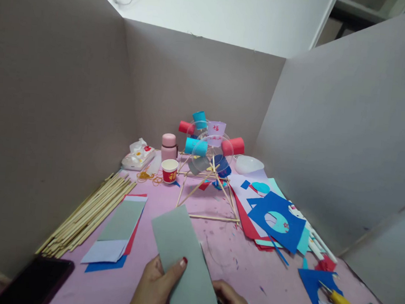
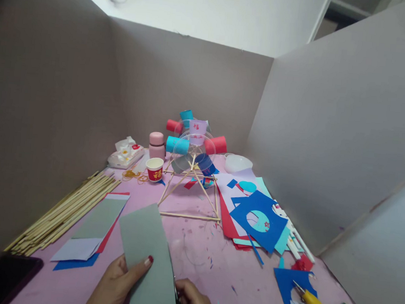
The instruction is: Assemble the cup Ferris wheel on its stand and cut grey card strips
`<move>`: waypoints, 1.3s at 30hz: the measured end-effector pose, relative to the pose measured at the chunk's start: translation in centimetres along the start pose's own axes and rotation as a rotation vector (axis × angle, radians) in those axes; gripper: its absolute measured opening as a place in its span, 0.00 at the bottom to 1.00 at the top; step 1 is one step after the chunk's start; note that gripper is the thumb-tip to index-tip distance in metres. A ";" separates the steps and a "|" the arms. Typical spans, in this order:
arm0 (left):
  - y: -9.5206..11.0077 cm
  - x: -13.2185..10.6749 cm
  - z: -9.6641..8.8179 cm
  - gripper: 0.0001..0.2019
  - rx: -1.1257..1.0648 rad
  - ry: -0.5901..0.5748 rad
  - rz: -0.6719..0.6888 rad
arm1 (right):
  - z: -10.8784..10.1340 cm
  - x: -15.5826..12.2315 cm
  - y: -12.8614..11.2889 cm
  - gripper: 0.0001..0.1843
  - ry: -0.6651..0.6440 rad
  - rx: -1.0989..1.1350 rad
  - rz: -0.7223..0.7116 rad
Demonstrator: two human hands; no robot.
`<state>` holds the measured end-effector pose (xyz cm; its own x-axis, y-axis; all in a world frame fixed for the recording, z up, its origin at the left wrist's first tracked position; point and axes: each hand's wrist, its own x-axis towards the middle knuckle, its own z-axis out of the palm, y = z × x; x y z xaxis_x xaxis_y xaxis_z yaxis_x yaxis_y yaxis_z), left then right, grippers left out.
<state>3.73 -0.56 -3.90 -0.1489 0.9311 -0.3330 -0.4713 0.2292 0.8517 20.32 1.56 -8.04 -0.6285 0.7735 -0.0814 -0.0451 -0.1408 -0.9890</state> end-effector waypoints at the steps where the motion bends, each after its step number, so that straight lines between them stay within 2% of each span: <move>1: -0.1 0.0 0.0 0.15 -0.002 -0.005 -0.001 | 0.2 -0.1 -0.5 0.32 -0.003 0.008 0.004; 4: -0.8 0.1 -0.1 0.19 0.007 -0.039 -0.006 | 0.6 -0.4 -1.8 0.26 0.050 0.022 0.049; 7: -1.2 0.3 -0.1 0.21 0.016 -0.053 -0.001 | 0.7 -0.4 -2.1 0.23 0.074 0.033 0.059; 12: -0.7 0.4 -0.2 0.18 -0.012 0.012 0.014 | -0.1 0.1 0.0 0.30 -0.017 0.038 0.069; 15: -0.4 0.4 -0.1 0.18 -0.015 0.010 0.026 | -0.3 0.3 0.7 0.33 -0.016 0.004 0.092; 23: -0.7 0.4 -0.2 0.20 -0.014 -0.007 0.017 | 0.5 -0.4 -2.0 0.25 0.030 0.006 0.053; 29: -0.6 0.4 0.0 0.19 -0.032 0.020 -0.007 | 0.2 -0.2 -1.3 0.27 0.023 -0.050 0.033; 34: -0.5 0.3 0.0 0.16 -0.019 0.004 -0.009 | 0.0 -0.1 -1.0 0.32 0.017 -0.055 -0.016; 39: -0.4 0.4 -0.1 0.17 -0.029 -0.005 -0.003 | 0.0 -0.1 -0.9 0.32 0.002 -0.061 -0.010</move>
<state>3.81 -0.34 -4.42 -0.1429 0.9320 -0.3330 -0.4969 0.2234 0.8386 20.44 1.60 -7.12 -0.6269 0.7758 -0.0719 -0.0038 -0.0954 -0.9954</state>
